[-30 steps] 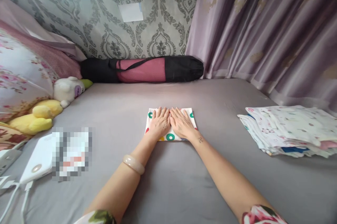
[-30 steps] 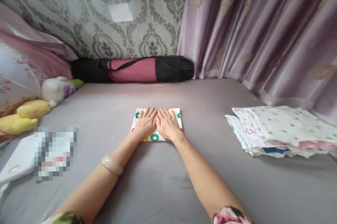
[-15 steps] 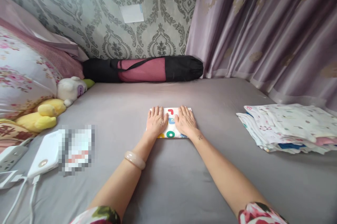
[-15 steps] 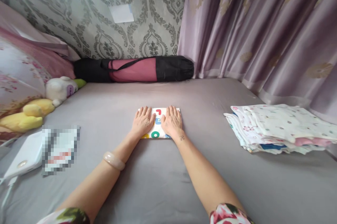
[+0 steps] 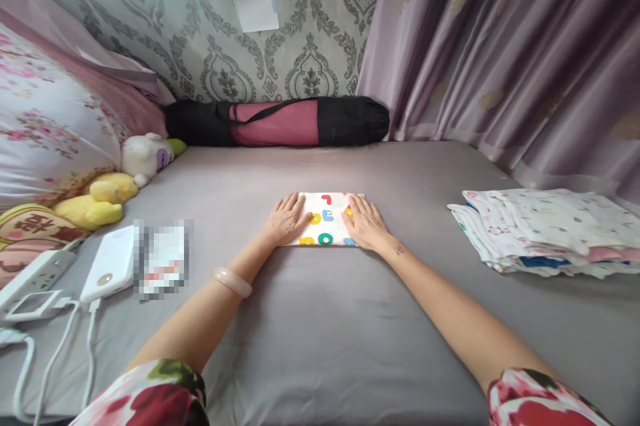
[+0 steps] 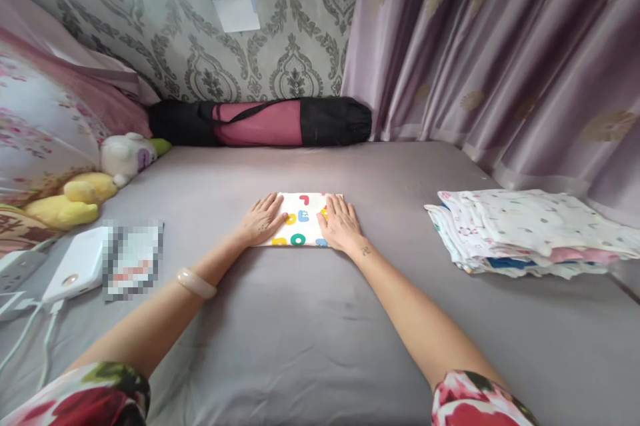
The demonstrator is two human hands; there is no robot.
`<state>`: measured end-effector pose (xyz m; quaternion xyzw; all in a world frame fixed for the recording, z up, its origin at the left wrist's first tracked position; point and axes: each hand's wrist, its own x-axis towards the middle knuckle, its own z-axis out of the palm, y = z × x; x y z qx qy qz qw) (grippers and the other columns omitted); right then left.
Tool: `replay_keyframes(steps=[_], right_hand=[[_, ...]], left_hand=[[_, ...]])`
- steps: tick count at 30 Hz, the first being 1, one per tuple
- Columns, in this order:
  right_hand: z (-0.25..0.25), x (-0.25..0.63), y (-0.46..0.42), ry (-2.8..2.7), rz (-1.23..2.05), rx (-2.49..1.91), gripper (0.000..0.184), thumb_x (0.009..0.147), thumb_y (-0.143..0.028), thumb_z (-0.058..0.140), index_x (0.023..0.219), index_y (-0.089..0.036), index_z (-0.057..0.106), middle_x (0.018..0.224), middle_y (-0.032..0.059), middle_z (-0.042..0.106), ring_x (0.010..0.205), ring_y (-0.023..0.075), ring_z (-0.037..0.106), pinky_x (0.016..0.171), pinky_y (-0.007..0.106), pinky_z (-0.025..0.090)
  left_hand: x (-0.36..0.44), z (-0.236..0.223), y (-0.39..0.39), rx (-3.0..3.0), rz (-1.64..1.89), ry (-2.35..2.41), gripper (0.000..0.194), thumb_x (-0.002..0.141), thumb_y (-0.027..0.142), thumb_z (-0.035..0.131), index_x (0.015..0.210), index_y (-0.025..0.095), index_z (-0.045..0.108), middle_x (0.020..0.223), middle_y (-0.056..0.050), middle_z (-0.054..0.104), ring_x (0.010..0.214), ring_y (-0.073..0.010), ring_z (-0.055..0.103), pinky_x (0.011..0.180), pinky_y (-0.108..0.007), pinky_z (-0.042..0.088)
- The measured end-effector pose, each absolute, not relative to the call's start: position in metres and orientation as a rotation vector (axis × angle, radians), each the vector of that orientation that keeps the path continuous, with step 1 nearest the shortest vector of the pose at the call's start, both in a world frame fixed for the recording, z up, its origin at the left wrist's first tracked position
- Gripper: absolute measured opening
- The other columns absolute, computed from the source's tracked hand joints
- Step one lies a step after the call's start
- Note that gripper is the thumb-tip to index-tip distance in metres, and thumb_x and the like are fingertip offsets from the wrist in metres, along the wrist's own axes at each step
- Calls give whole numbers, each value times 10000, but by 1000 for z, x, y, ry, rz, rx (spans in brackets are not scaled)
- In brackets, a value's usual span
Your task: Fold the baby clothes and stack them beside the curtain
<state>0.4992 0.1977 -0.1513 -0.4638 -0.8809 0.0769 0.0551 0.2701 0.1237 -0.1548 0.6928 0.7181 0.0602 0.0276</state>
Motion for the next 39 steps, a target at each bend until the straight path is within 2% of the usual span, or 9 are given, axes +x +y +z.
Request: replay_keyframes(steps=[8,11,15,17,20,26,31,34,39], right_hand=[[-145,523,208,-2824,309,-1206,709,972,-496,150,1526,-59,216,1599,113,166,1474,238,129,1193,426,146],[-143,524,209,-2842,296,-1187,680,978,-470,175,1522,-65,234,1595,113,189,1468,243,158,1187,433,162],[-135,503,194,-2731,175,-1357,586,987,-359,204,1475,-68,347,1557,143,296,1444,277,231,1175,495,145],[-133,485,181,-2627,121,-1412,561,985,-315,220,1454,-49,376,1545,162,316,1438,289,241,1173,491,141],[-136,462,165,-2604,111,-1310,546,986,-275,225,1465,-50,360,1556,160,293,1451,282,207,1175,456,144],[-153,459,161,-2558,169,-1328,564,992,-327,247,1463,-42,368,1550,162,302,1443,267,234,1179,442,150],[-155,470,165,-2593,173,-1270,581,1000,-398,256,1475,-81,361,1562,142,280,1452,260,214,1180,455,145],[-150,471,164,-2589,166,-1254,564,999,-381,260,1477,-100,363,1565,132,278,1455,253,206,1180,463,145],[-143,465,159,-2582,118,-1110,545,990,-301,258,1503,-124,315,1589,95,219,1472,234,145,1193,469,82]], left_hand=[[246,-152,121,2257,102,2054,700,966,563,154,1520,144,232,1595,-123,199,1472,-239,176,1182,-411,164],[249,-143,122,2216,36,2027,674,971,537,166,1517,147,230,1596,-122,197,1473,-252,166,1177,-445,167],[286,-132,123,2073,23,2272,567,988,416,204,1427,111,393,1552,-158,306,1452,-307,222,1156,-524,191],[314,-132,123,2023,128,2457,519,988,309,209,1353,42,463,1511,-206,362,1436,-312,262,1158,-501,210],[346,-139,122,1984,237,2494,498,982,262,230,1355,25,459,1500,-207,382,1429,-312,282,1157,-473,237],[345,-151,116,1984,289,2495,545,998,361,224,1424,82,417,1527,-161,355,1435,-299,275,1163,-481,232],[334,-153,115,2031,229,2503,583,992,431,248,1440,95,410,1530,-185,336,1432,-307,283,1161,-490,233],[334,-154,115,2057,272,2519,569,994,412,236,1431,100,425,1525,-174,354,1431,-301,287,1160,-490,241],[336,-153,115,2018,340,2605,548,995,346,225,1439,82,408,1536,-169,332,1445,-302,249,1168,-514,214]])
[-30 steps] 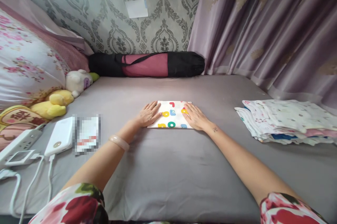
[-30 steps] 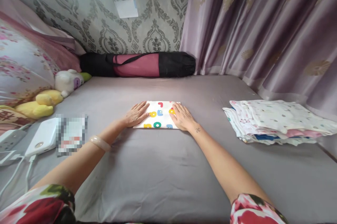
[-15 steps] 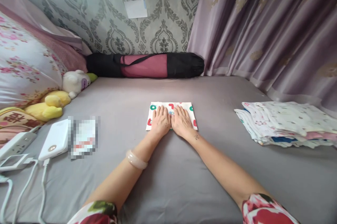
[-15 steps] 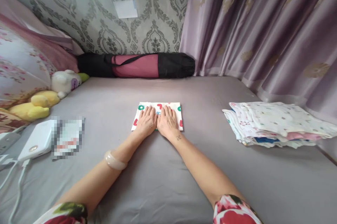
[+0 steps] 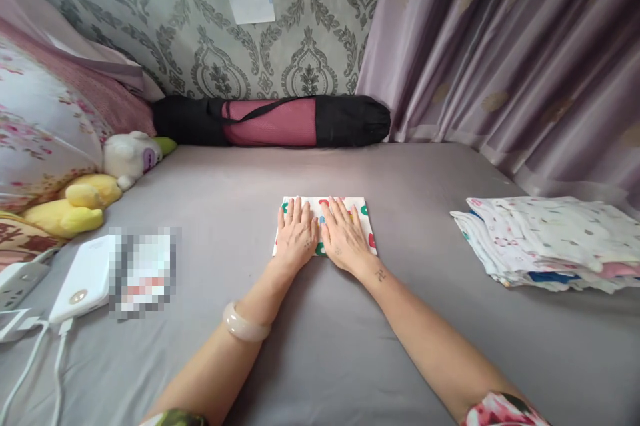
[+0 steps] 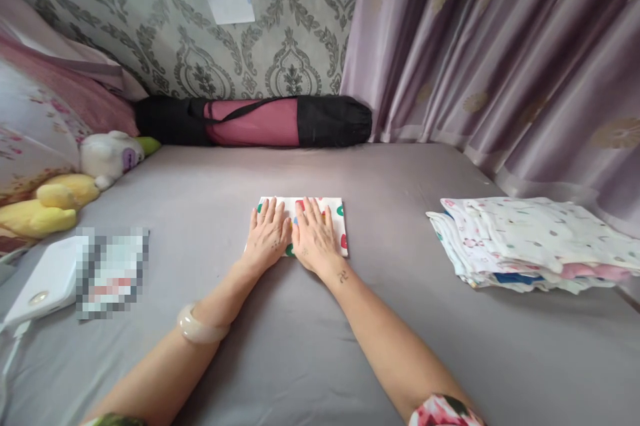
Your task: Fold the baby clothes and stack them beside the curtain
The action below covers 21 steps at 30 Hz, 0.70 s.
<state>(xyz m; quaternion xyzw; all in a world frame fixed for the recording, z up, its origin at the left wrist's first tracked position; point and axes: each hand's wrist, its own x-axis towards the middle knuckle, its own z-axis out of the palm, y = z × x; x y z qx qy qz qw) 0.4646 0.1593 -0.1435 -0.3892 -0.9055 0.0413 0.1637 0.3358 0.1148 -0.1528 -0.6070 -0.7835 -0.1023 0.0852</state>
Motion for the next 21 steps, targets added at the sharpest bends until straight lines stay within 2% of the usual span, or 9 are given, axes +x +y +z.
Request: replay_keyframes(steps=[5,21], right_hand=[[-148,460,159,-2668,211,-1113,546,979,-290,259,1491,-116,337,1571,97,269,1454,231,212,1191,468,107],[-146,467,183,-2615,212,-1284,559,993,-327,216,1499,-113,322,1575,77,263,1465,224,171,1190,465,116]], left_hand=[[336,-153,114,-1894,-182,-2409,551,995,351,225,1452,92,390,1537,-166,330,1441,-304,258,1164,-502,228],[328,-158,123,-1889,-260,-2420,596,983,433,243,1457,102,389,1544,-164,314,1440,-301,267,1176,-508,193]])
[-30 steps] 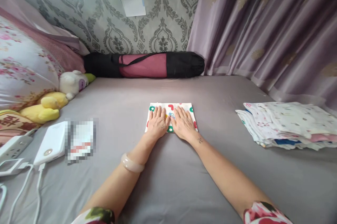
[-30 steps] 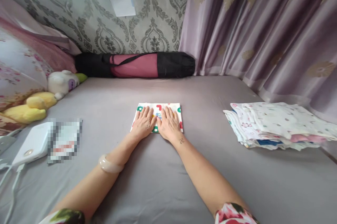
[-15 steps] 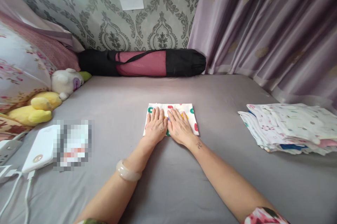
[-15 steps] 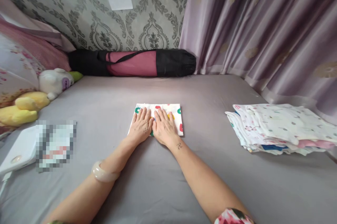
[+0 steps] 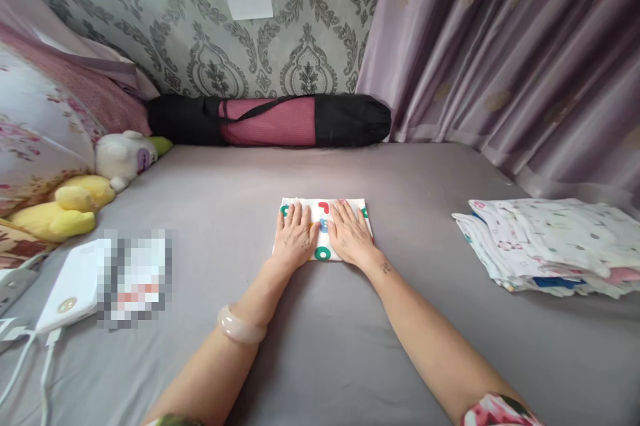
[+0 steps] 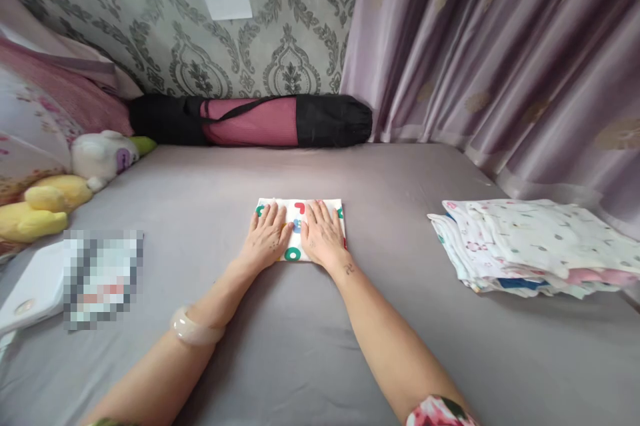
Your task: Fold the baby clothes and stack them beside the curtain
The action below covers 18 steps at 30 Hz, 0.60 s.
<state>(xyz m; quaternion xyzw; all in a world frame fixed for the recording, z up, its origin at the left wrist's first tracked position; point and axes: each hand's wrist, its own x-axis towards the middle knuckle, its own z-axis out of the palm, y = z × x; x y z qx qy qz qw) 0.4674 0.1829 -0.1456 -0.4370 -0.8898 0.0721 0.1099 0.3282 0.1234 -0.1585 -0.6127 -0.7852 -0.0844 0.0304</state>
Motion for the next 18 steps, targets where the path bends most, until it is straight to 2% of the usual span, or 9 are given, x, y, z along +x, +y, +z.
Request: replay_keyframes(steps=[7,11,14,18], right_hand=[[-151,467,185,-2637,223,-1293,561,993,-336,212,1498,-121,326,1572,61,271,1466,215,167,1190,459,117],[-148,473,191,-2558,150,-1412,576,989,-330,209,1495,-77,316,1577,110,244,1468,236,160,1190,473,92],[-148,479,198,-2527,144,-1541,593,985,-329,199,1494,-41,297,1572,146,244,1460,260,185,1180,485,121],[-151,482,201,-2551,186,-1589,603,984,-341,189,1500,-42,279,1569,145,256,1453,267,206,1174,488,147]], left_hand=[[328,-159,123,-1878,-272,-2397,590,983,440,246,1444,111,409,1538,-164,330,1431,-293,290,1169,-499,219],[323,-154,122,-1808,-290,-2410,576,987,418,218,1442,119,407,1537,-155,336,1444,-280,262,1174,-511,194],[317,-156,123,-1808,-258,-2472,605,986,430,203,1460,92,366,1543,-178,312,1450,-296,240,1161,-536,204],[313,-161,125,-1827,-248,-2520,632,982,454,194,1473,83,336,1548,-193,292,1450,-304,235,1152,-541,214]])
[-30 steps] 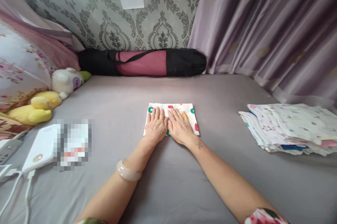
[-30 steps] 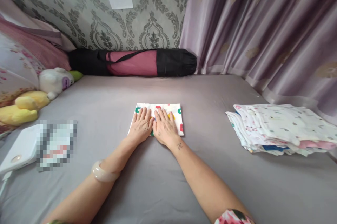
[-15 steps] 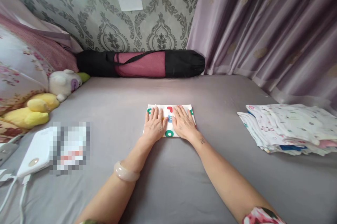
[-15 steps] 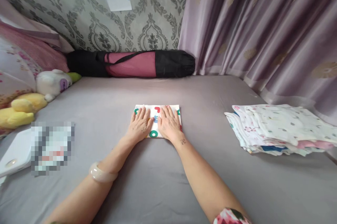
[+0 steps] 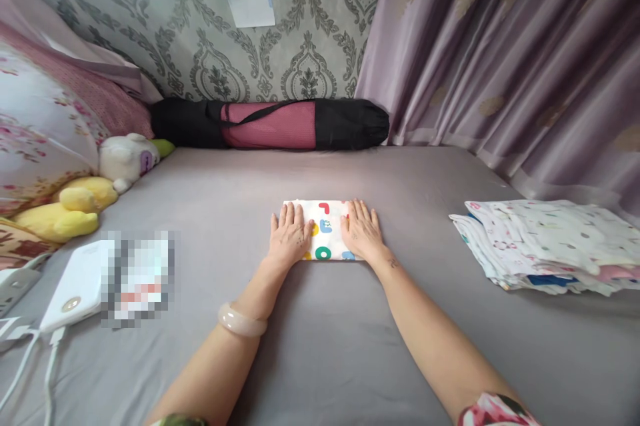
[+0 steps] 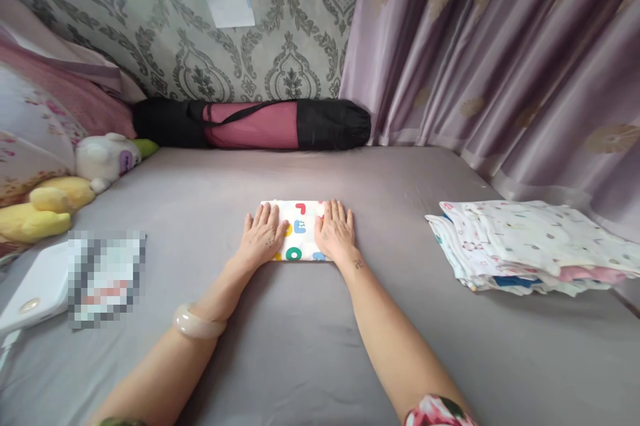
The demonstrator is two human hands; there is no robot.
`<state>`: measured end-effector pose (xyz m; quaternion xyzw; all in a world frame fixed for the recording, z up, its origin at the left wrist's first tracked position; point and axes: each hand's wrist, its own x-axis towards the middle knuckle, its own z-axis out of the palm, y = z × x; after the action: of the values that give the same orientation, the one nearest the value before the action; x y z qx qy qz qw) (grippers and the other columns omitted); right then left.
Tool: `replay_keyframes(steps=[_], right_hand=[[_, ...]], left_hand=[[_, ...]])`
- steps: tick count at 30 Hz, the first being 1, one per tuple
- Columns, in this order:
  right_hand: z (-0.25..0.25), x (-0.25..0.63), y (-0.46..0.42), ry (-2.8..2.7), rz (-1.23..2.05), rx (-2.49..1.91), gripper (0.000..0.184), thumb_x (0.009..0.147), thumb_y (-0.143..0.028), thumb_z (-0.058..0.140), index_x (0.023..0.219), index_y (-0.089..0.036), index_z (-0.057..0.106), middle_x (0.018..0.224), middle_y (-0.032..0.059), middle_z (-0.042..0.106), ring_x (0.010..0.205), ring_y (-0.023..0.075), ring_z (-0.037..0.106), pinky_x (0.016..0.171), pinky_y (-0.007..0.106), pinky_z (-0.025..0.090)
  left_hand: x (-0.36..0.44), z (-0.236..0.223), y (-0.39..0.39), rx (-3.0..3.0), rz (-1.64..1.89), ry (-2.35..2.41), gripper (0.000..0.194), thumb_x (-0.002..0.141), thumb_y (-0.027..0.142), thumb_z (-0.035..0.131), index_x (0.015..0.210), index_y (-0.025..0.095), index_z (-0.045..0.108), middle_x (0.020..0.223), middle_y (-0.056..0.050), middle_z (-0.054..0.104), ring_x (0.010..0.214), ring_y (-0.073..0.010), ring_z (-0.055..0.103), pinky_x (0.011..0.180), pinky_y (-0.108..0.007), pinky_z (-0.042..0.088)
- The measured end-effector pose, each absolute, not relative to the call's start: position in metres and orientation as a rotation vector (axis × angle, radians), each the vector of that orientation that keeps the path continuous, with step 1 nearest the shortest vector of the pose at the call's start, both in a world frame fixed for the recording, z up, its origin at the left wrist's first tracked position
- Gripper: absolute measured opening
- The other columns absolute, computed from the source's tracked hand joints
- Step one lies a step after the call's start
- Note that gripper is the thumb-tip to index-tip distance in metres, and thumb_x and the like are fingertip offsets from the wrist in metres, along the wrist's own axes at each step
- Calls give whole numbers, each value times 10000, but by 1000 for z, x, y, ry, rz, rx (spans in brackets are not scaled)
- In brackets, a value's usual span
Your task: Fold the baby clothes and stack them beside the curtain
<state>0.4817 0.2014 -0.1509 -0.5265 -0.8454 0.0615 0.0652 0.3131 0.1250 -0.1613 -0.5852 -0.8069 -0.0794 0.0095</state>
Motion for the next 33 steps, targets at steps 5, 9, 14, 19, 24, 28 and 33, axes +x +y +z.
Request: replay_keyframes(steps=[5,9,14,19,24,28,33], right_hand=[[-151,482,201,-2551,197,-1596,606,984,-344,196,1502,-39,269,1572,138,250,1458,261,190,1178,482,136],[-140,479,199,-2575,177,-1588,599,985,-341,205,1497,-39,284,1568,149,255,1459,268,184,1178,510,100],[-132,461,191,-2668,184,-1335,598,998,-383,174,1508,-92,285,1583,109,229,1469,231,155,1187,478,88],[-148,450,188,-2677,189,-1301,584,999,-367,174,1506,-106,299,1573,94,264,1460,216,196,1193,447,79],[-152,452,191,-2682,194,-1288,581,999,-367,180,1504,-108,305,1571,98,271,1459,222,198,1191,452,84],[-144,444,189,-2684,189,-1302,582,993,-356,207,1491,-79,322,1564,134,278,1454,252,213,1184,482,101],[-145,425,182,-2652,160,-1212,575,981,-312,224,1478,-47,337,1559,134,291,1455,238,208,1191,446,85]], left_hand=[[313,-162,124,-1821,-313,-2502,613,982,448,203,1458,99,366,1537,-186,323,1444,-298,252,1149,-537,220],[315,-157,121,-1815,-374,-2469,571,986,407,213,1424,101,413,1522,-179,358,1438,-300,265,1150,-543,220],[318,-154,120,-1835,-416,-2450,527,981,385,259,1406,131,439,1517,-163,375,1428,-289,293,1152,-520,240],[318,-154,119,-1897,-402,-2466,543,975,394,284,1420,114,419,1528,-175,348,1426,-301,297,1144,-504,269],[317,-151,119,-1897,-360,-2501,553,976,397,284,1425,98,406,1538,-175,326,1434,-300,280,1155,-493,250],[318,-155,120,-1883,-402,-2462,536,975,384,286,1404,95,428,1525,-182,351,1424,-301,301,1161,-514,228],[316,-159,122,-1851,-513,-2436,448,960,256,288,1347,125,475,1483,-153,430,1405,-269,345,1169,-500,222]])
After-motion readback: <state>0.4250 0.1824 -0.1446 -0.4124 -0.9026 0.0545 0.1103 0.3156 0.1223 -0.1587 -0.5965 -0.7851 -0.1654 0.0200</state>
